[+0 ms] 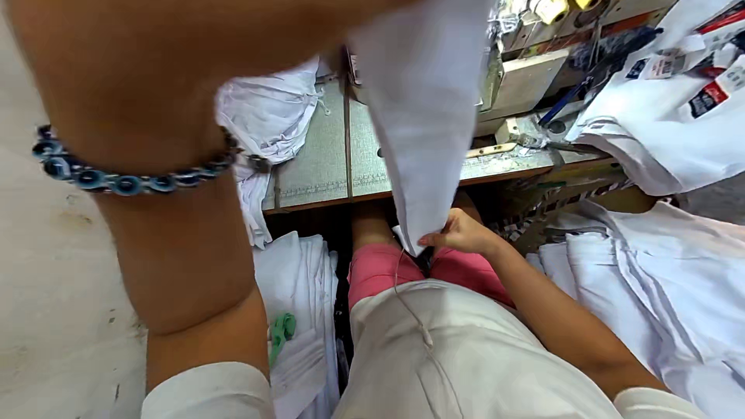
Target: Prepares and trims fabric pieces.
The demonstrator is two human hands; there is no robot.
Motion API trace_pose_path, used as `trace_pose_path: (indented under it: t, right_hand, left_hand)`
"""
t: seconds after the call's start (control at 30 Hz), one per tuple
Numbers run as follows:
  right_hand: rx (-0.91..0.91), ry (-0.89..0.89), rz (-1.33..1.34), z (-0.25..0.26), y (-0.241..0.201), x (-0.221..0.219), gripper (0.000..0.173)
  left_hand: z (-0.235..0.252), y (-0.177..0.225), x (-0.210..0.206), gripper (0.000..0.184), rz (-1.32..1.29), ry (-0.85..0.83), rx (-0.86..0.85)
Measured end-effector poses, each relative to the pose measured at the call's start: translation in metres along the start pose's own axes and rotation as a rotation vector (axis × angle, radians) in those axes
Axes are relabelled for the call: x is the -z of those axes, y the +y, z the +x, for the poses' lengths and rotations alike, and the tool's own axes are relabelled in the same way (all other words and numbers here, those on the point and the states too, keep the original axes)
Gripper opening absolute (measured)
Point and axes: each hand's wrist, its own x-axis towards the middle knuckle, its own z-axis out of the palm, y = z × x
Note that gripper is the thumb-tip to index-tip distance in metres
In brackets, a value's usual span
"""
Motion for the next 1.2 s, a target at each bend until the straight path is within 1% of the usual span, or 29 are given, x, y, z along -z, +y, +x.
trace_pose_path:
  t: [0.03, 0.07, 0.1, 0.13, 0.17, 0.2, 0.27, 0.3, 0.4, 0.47, 0.53, 0.57, 0.7, 0.77, 0.87, 0.97, 1.07, 1.13, 1.2]
  right_hand:
    - [-0.026, 0.016, 0.003, -0.009, 0.002, 0.009, 0.010]
    - [-0.035, 0.046, -0.001, -0.018, 0.000, 0.020, 0.011]
    - [-0.040, 0.089, -0.009, -0.026, -0.005, 0.034, 0.013]
    - [-0.043, 0.151, -0.028, -0.033, -0.013, 0.048, 0.015]
    - [-0.050, 0.225, -0.048, -0.037, -0.024, 0.062, 0.018]
    - [-0.060, 0.299, -0.072, -0.038, -0.035, 0.075, 0.025]
    - [-0.106, 0.422, -0.153, -0.031, -0.054, 0.096, 0.041]
    - [-0.134, 0.461, -0.203, -0.025, -0.060, 0.103, 0.047]
    - [-0.182, 0.526, -0.263, -0.003, -0.059, 0.111, 0.058]
    - [-0.185, 0.582, -0.248, 0.006, -0.051, 0.109, 0.060]
    - [-0.153, 0.634, -0.263, 0.004, -0.045, 0.104, 0.064]
    - [-0.133, 0.652, -0.296, 0.000, -0.041, 0.101, 0.065]
    - [-0.045, 0.668, -0.486, -0.009, -0.032, 0.090, 0.062]
    - [0.022, 0.690, -0.472, -0.006, -0.038, 0.082, 0.062]
    - [0.154, 0.665, -0.464, 0.004, -0.053, 0.064, 0.057]
    - [0.276, 0.611, -0.512, 0.023, -0.063, 0.050, 0.049]
    - [0.320, 0.579, -0.510, 0.040, -0.067, 0.041, 0.047]
    - [0.326, 0.561, -0.508, 0.046, -0.068, 0.036, 0.047]
    - [0.325, 0.546, -0.508, 0.050, -0.067, 0.032, 0.046]
  left_hand:
    - [-0.024, -0.020, 0.014, 0.008, 0.016, 0.049, -0.054]
    - [-0.035, -0.005, 0.017, 0.006, 0.076, 0.116, 0.177]
    - [-0.032, 0.027, 0.007, 0.009, 0.126, 0.213, 0.540]
    - [-0.029, 0.047, -0.004, 0.011, 0.095, 0.289, 0.831]
    - [-0.035, 0.055, -0.018, 0.019, 0.040, 0.372, 1.023]
    - [-0.050, 0.056, -0.036, 0.027, 0.002, 0.454, 1.166]
    - [-0.086, 0.050, -0.076, 0.034, -0.077, 0.586, 1.396]
    - [-0.103, 0.046, -0.097, 0.036, -0.119, 0.633, 1.481]
    - [-0.149, 0.034, -0.152, 0.041, -0.214, 0.665, 1.661]
    - [-0.170, 0.033, -0.174, 0.045, -0.248, 0.647, 1.729]
    - [-0.178, 0.032, -0.183, 0.042, -0.272, 0.677, 1.747]
    - [-0.176, 0.030, -0.183, 0.038, -0.282, 0.697, 1.751]
    - [-0.181, 0.031, -0.171, 0.035, -0.361, 0.699, 1.755]
    - [-0.192, 0.030, -0.165, 0.033, -0.372, 0.714, 1.742]
    - [-0.216, 0.029, -0.153, 0.032, -0.289, 0.713, 1.737]
    - [-0.238, 0.027, -0.132, 0.035, -0.146, 0.618, 1.717]
    - [-0.244, 0.035, -0.107, 0.036, -0.070, 0.446, 1.811]
    - [-0.241, 0.042, -0.101, 0.036, -0.062, 0.374, 1.841]
    - [-0.237, 0.047, -0.107, 0.039, -0.041, 0.311, 1.827]
